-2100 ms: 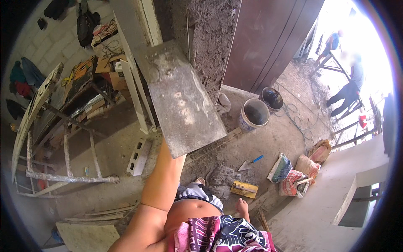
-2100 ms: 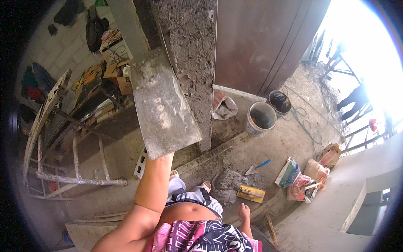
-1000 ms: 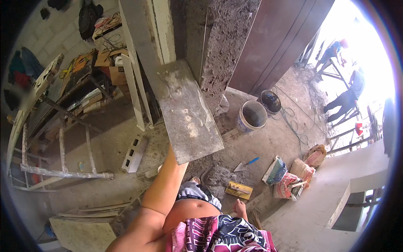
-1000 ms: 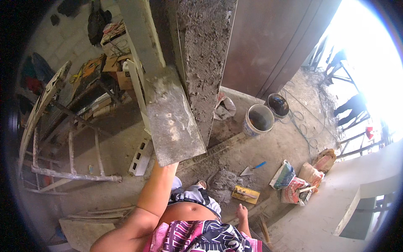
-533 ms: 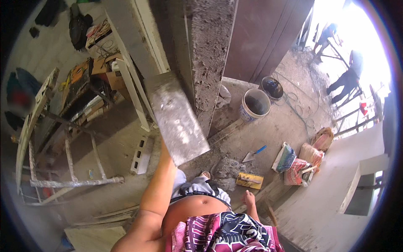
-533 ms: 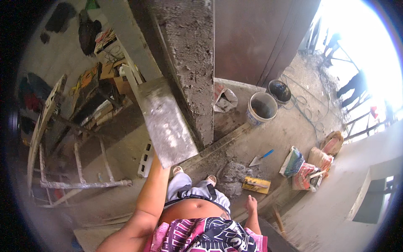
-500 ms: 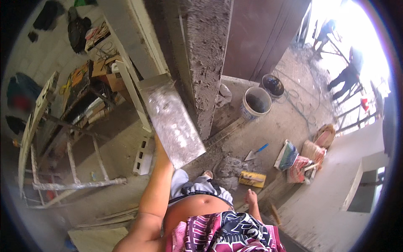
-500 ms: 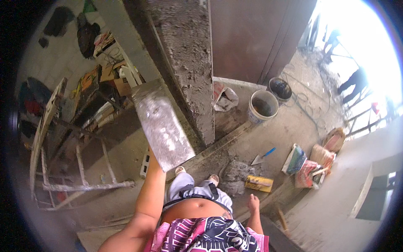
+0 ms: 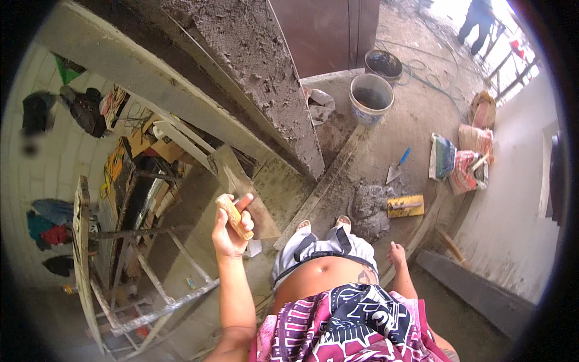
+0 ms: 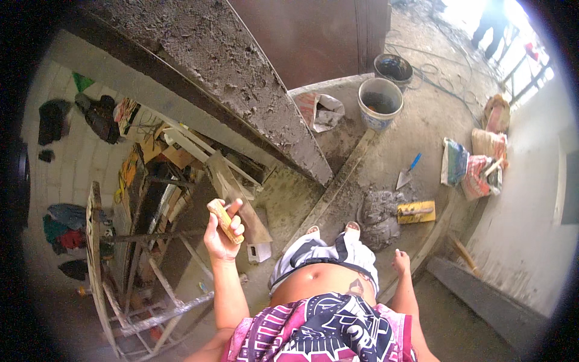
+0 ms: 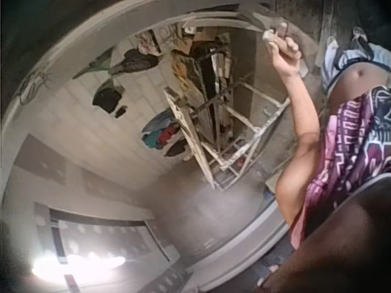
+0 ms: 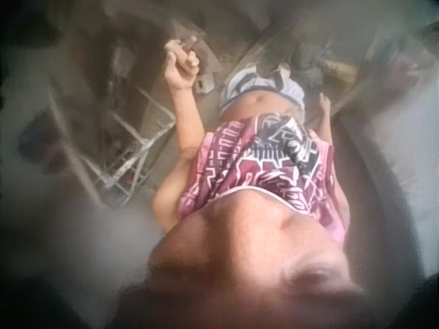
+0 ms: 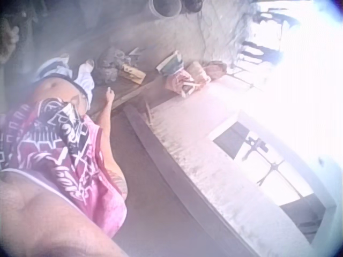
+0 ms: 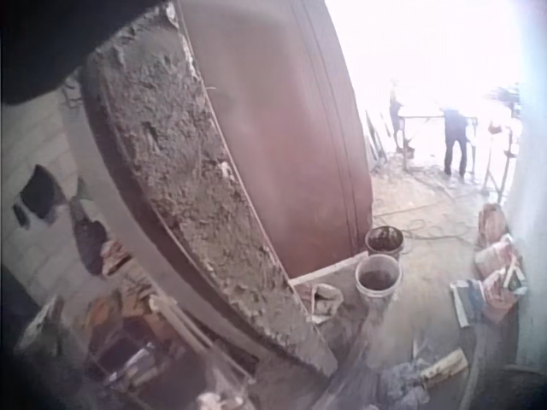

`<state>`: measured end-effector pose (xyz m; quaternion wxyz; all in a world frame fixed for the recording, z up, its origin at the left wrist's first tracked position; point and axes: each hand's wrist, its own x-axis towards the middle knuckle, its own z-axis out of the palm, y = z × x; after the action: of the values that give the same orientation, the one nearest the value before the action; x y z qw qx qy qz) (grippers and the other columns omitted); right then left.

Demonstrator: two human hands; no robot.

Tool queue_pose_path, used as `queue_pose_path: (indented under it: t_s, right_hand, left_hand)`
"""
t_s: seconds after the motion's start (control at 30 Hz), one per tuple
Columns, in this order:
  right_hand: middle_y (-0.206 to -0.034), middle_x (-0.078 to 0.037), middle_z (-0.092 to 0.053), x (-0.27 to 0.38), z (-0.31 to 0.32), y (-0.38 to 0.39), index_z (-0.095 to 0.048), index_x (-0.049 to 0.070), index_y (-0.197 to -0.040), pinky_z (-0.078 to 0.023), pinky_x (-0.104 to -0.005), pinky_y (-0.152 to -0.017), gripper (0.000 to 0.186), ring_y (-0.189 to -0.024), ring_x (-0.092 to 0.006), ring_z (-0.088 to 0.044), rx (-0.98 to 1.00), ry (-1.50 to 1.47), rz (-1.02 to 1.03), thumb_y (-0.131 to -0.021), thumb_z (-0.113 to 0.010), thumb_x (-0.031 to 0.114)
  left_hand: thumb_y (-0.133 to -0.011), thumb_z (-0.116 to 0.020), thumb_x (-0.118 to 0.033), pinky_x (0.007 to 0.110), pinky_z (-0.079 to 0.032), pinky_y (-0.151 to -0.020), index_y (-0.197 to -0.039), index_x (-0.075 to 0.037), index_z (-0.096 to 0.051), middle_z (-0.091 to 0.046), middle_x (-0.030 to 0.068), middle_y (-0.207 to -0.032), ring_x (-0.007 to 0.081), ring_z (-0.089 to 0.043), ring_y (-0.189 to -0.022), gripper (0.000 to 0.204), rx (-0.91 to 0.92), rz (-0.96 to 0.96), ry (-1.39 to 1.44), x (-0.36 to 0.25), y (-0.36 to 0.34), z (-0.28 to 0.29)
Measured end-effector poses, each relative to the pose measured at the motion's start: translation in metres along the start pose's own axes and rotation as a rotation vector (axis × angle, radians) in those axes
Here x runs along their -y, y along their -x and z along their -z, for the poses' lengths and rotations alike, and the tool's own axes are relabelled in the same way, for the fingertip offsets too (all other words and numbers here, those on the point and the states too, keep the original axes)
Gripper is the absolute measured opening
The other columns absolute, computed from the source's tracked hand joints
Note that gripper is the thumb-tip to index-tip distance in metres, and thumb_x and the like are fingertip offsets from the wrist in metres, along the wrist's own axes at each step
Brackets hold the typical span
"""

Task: The person applies wet plaster to a vertical wall section using a trowel and a hawk. They scoop plaster from a pile on the floor, spread it onto the wall, and smooth the surface repeatedly.

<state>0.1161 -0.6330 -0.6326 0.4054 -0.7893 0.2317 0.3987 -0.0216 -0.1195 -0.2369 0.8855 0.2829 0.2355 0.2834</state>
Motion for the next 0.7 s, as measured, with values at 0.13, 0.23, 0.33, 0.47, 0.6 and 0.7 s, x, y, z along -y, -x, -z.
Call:
queue_pose_path:
  t_s: [0.13, 0.23, 0.33, 0.47, 0.6, 0.7]
  right_hand:
    - [-0.086, -0.006, -0.061, -0.004, -0.027, 0.011, -0.06, 0.005, -0.111, -0.046, -0.0319, -0.051, 0.041, -0.063, -0.0177, -0.06, -0.085, -0.007, 0.0, -0.098, -0.051, 0.043]
    - [-0.086, -0.005, -0.061, 0.012, -0.05, 0.029, -0.06, 0.006, -0.111, -0.047, -0.0312, -0.052, 0.04, -0.064, -0.0172, -0.06, -0.102, -0.089, 0.061, -0.098, -0.052, 0.043]
    - [-0.087, -0.006, -0.062, 0.018, -0.07, 0.046, -0.059, 0.006, -0.111, -0.047, -0.0307, -0.052, 0.04, -0.065, -0.0166, -0.06, -0.117, -0.19, 0.096, -0.098, -0.053, 0.043]
    - [-0.088, -0.006, -0.062, -0.004, -0.091, 0.075, -0.059, 0.005, -0.111, -0.046, -0.0295, -0.052, 0.04, -0.063, -0.0157, -0.059, -0.139, -0.241, 0.007, -0.097, -0.053, 0.042]
    - [-0.087, -0.007, -0.063, -0.035, -0.109, 0.109, -0.058, 0.004, -0.11, -0.045, -0.03, -0.047, 0.039, -0.061, -0.0153, -0.058, -0.166, -0.24, -0.08, -0.097, -0.055, 0.041]
    - [-0.085, -0.007, -0.062, -0.081, -0.108, 0.115, -0.058, 0.004, -0.109, -0.044, -0.0309, -0.045, 0.038, -0.059, -0.0149, -0.057, -0.181, -0.217, -0.099, -0.097, -0.055, 0.04]
  left_hand:
    - [-0.096, -0.061, -0.029, 0.024, -0.042, -0.053, -0.135, -0.005, -0.042, -0.058, 0.0103, -0.081, 0.0134, -0.05, -0.057, 0.05, 0.28, 0.086, 0.029, -0.02, -0.009, -0.005]
    - [-0.094, -0.066, -0.025, 0.023, -0.041, -0.051, -0.128, -0.003, -0.048, -0.058, 0.0066, -0.077, 0.0098, -0.049, -0.057, 0.044, 0.183, -0.029, -0.849, -0.033, -0.011, -0.006]
    - [-0.086, -0.073, -0.022, 0.033, -0.049, -0.057, -0.115, -0.005, -0.057, -0.064, 0.0133, -0.082, 0.0279, -0.061, -0.063, 0.036, 0.18, -0.222, -1.532, -0.049, -0.017, 0.001]
    - [-0.08, -0.074, -0.016, 0.044, -0.05, -0.071, -0.105, -0.007, -0.062, -0.066, 0.0161, -0.097, 0.0388, -0.064, -0.084, 0.03, 0.161, -0.416, -1.918, -0.068, -0.026, 0.012]
    - [-0.077, -0.074, -0.013, 0.043, -0.045, -0.083, -0.106, -0.008, -0.063, -0.065, 0.0122, -0.096, 0.0343, -0.06, -0.092, 0.031, 0.346, -0.657, -2.0, -0.087, -0.041, 0.021]
    - [-0.077, -0.075, -0.014, 0.042, -0.043, -0.085, -0.103, -0.008, -0.061, -0.063, 0.0101, -0.092, 0.0326, -0.057, -0.09, 0.03, 0.448, -0.696, -1.959, -0.09, -0.061, 0.032]
